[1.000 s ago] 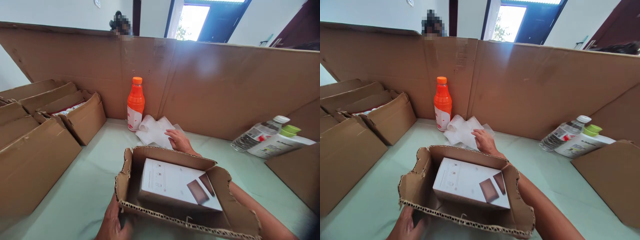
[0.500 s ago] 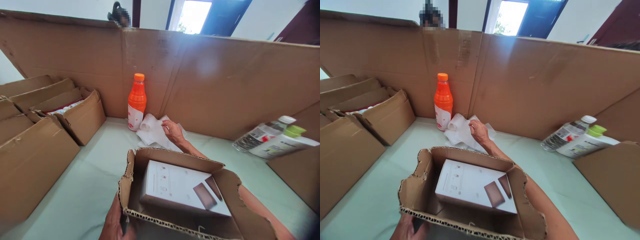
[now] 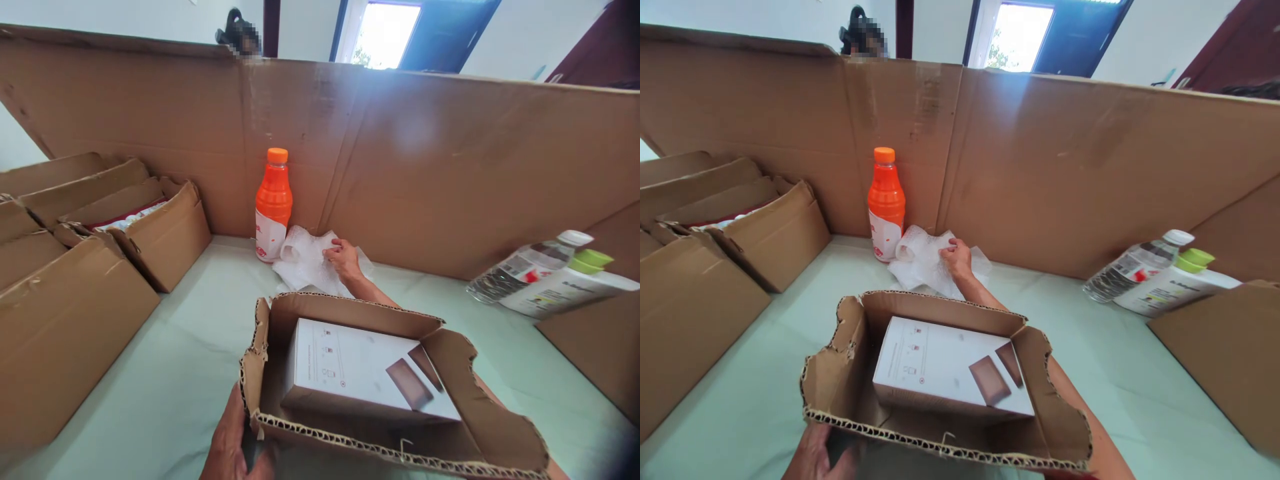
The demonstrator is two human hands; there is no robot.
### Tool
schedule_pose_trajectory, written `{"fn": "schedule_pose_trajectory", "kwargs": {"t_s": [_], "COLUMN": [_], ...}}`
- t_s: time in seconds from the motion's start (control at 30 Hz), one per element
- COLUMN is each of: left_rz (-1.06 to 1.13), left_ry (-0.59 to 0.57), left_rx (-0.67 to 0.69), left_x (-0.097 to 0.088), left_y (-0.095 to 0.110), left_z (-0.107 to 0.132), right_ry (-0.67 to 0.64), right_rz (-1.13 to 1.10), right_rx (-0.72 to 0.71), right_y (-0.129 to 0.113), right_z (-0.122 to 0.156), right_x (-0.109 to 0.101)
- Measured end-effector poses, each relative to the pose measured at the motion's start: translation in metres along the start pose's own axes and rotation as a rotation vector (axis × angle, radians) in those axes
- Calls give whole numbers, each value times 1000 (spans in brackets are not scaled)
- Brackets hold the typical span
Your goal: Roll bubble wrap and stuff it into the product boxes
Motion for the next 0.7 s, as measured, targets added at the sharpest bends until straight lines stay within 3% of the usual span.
{"fn": "schedule_pose_trajectory", "kwargs": {"t_s": [0.23,0.37,0.47,0.57,0.7], "left_rz": [-73,-99,-88,-15,58], "left_ry": [67,35,-31,-2,74], "left_rx": [40,59,87,128,181], "left_x": [-1,-2,1,2,3], "left_y": [3,-3,-1,12,30], "left_z": [-2,0,-4,-12,-22], "right_ry": [-155,-199,-108,47,322], "right_rz": [-234,-345,-422,-486,-433], "right_rx": [93,50,-34,-135,-429], "right_y": [-18,-40,-58,-76,-106], "right_z": [14,25,35,49,89], "right_x": [-11,-34,-74,-128,-207]}}
Point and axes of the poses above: each hand's wrist, its own z-axis away from the middle knuckle, its own x-axis out of the palm, y = z × x, the point moved 5 cm from there along -z, towards the middle knuckle, and after that the axes turned 12 degrees about x, right-handed, at the moved point
